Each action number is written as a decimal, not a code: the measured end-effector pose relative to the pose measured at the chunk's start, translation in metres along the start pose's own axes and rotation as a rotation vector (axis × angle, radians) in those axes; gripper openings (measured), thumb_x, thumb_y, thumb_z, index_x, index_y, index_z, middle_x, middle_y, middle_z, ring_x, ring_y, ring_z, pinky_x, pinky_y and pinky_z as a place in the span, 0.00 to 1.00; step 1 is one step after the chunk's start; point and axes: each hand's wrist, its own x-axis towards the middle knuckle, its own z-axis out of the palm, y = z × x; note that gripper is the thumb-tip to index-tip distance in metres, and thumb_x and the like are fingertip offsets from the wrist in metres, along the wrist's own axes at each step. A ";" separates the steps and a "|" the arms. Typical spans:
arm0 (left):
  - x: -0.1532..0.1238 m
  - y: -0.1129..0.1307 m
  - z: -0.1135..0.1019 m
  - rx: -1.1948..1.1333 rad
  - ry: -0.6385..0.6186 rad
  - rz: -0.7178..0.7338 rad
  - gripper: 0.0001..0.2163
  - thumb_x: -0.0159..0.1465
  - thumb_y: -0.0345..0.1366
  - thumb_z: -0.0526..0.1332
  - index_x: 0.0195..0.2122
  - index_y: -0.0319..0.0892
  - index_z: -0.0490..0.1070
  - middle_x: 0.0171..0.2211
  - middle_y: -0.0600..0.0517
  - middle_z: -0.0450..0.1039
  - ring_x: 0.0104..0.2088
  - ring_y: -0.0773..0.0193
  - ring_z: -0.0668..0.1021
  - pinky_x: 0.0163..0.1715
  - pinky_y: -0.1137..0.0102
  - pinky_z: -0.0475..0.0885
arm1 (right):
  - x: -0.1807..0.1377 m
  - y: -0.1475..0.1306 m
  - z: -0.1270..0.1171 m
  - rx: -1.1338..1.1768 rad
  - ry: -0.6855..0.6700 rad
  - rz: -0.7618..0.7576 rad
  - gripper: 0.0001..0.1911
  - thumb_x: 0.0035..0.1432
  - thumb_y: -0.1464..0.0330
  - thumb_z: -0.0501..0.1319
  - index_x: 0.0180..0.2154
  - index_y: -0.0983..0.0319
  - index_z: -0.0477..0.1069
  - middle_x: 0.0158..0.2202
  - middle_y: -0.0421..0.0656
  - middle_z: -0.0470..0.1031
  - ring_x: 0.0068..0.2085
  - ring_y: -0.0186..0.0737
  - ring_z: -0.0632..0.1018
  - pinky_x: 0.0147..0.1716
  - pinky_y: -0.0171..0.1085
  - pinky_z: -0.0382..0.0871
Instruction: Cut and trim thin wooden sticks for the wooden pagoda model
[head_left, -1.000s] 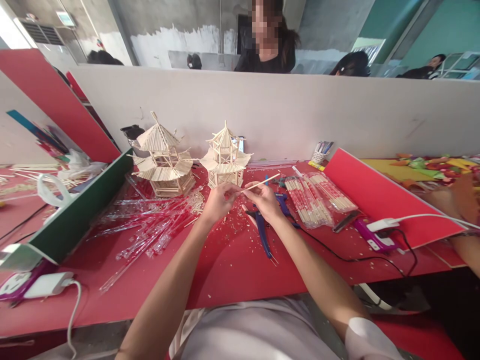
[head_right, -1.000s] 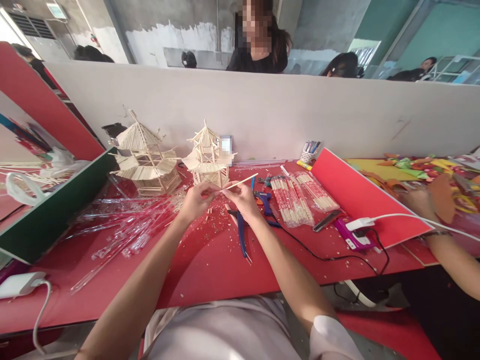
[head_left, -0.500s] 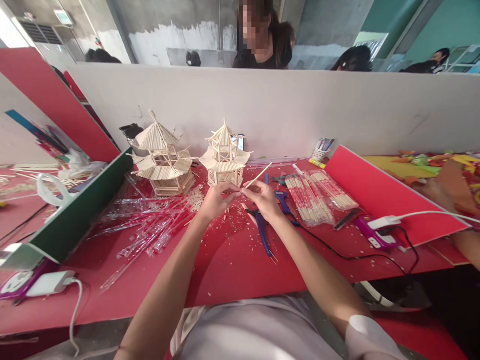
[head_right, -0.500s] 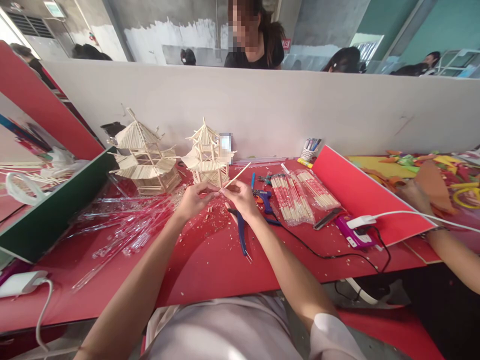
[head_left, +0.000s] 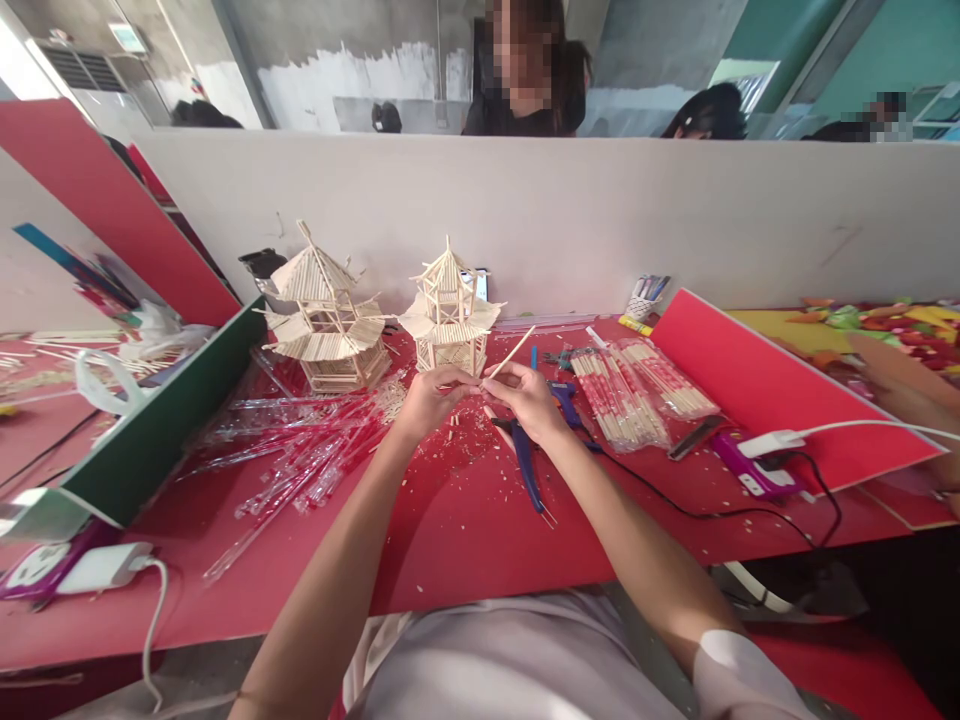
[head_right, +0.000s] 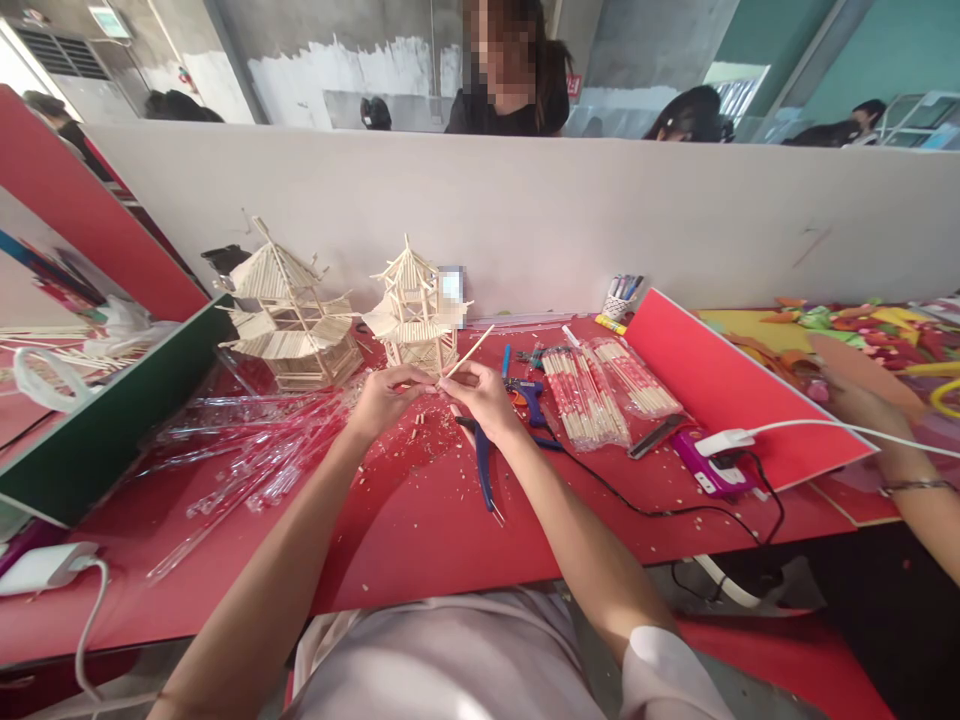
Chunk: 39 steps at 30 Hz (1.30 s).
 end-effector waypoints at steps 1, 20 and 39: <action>0.000 0.000 0.000 -0.040 -0.010 -0.036 0.12 0.64 0.45 0.65 0.35 0.41 0.79 0.34 0.46 0.81 0.37 0.61 0.82 0.41 0.67 0.76 | 0.001 0.001 0.000 -0.003 0.010 -0.012 0.21 0.40 0.58 0.76 0.34 0.59 0.75 0.30 0.40 0.79 0.30 0.37 0.79 0.37 0.39 0.77; 0.000 0.018 0.010 0.220 -0.024 -0.327 0.16 0.60 0.30 0.65 0.50 0.45 0.72 0.35 0.50 0.83 0.37 0.57 0.82 0.37 0.67 0.72 | 0.004 0.010 -0.003 -0.270 -0.002 -0.204 0.15 0.48 0.58 0.71 0.34 0.61 0.76 0.34 0.45 0.80 0.37 0.43 0.81 0.40 0.40 0.76; -0.003 0.018 0.006 0.312 -0.113 -0.307 0.06 0.63 0.39 0.64 0.32 0.44 0.78 0.30 0.51 0.81 0.31 0.60 0.80 0.29 0.71 0.67 | 0.001 0.009 -0.002 -0.359 -0.040 -0.195 0.16 0.48 0.59 0.71 0.36 0.62 0.74 0.34 0.46 0.81 0.36 0.44 0.82 0.40 0.41 0.77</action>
